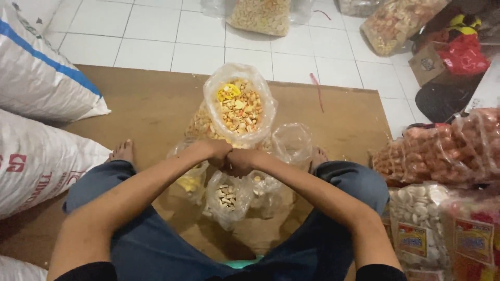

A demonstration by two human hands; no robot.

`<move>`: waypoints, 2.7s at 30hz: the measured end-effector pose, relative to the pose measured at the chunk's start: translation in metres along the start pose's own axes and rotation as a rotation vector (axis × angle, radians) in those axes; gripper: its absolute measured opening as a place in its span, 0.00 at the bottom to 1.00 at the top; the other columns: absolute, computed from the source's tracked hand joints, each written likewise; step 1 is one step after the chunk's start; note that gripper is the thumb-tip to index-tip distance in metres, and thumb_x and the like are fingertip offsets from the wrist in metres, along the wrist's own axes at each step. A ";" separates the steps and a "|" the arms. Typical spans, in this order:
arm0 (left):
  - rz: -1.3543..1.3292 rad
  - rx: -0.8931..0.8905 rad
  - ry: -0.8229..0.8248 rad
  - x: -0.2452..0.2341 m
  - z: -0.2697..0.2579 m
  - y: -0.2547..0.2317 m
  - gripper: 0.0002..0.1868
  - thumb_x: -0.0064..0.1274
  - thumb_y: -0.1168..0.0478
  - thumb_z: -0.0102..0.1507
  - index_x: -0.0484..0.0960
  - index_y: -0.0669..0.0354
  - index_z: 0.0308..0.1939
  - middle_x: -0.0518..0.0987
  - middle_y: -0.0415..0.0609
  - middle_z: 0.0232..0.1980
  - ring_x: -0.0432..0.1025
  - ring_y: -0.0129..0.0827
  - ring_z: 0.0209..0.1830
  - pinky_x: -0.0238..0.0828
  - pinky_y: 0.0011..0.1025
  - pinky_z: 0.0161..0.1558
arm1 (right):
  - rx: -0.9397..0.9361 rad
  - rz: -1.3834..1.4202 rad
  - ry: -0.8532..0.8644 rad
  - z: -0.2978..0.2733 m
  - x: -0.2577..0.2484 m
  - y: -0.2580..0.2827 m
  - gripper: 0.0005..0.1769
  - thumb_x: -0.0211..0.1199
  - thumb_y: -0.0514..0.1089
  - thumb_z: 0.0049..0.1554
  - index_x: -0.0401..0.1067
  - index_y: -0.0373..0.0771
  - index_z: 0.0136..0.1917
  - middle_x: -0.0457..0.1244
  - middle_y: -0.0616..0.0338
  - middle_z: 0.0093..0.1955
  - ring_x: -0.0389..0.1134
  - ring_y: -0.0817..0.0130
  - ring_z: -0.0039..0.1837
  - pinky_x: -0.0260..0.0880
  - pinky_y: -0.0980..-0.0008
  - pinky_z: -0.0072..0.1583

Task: The person sits on the floor and sorts yellow and white snack pieces from a large plastic bag into smaller plastic bags using both hands. The person repeatedly scoops the snacks and distributes them into separate bags.

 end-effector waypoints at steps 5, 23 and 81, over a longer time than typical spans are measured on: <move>-0.043 0.001 -0.016 0.023 0.031 0.014 0.28 0.68 0.42 0.50 0.86 0.46 0.50 0.84 0.54 0.55 0.78 0.50 0.59 0.77 0.45 0.57 | -0.055 -0.126 -0.022 -0.002 0.003 0.001 0.18 0.61 0.50 0.50 0.80 0.38 0.49 0.72 0.45 0.42 0.76 0.51 0.48 0.79 0.56 0.49; -0.271 0.131 -0.183 -0.039 0.011 0.001 0.16 0.60 0.51 0.56 0.89 0.51 0.44 0.86 0.58 0.45 0.79 0.56 0.53 0.76 0.49 0.55 | 0.361 0.157 -0.124 -0.016 -0.101 -0.093 0.15 0.66 0.38 0.54 0.78 0.31 0.54 0.71 0.39 0.46 0.76 0.51 0.45 0.80 0.57 0.43; 0.183 -0.035 -0.736 -0.010 0.212 0.070 0.14 0.56 0.61 0.60 0.86 0.52 0.49 0.85 0.50 0.49 0.76 0.48 0.53 0.78 0.47 0.52 | 0.315 -0.446 -0.630 0.094 -0.086 -0.210 0.17 0.56 0.34 0.59 0.70 0.27 0.61 0.65 0.36 0.52 0.73 0.35 0.53 0.77 0.48 0.53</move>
Point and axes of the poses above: each hand's wrist, its own z-axis towards the middle knuckle, its own x-axis out of the palm, y = z × x, the point moved 3 cm from there along z, towards the middle knuckle
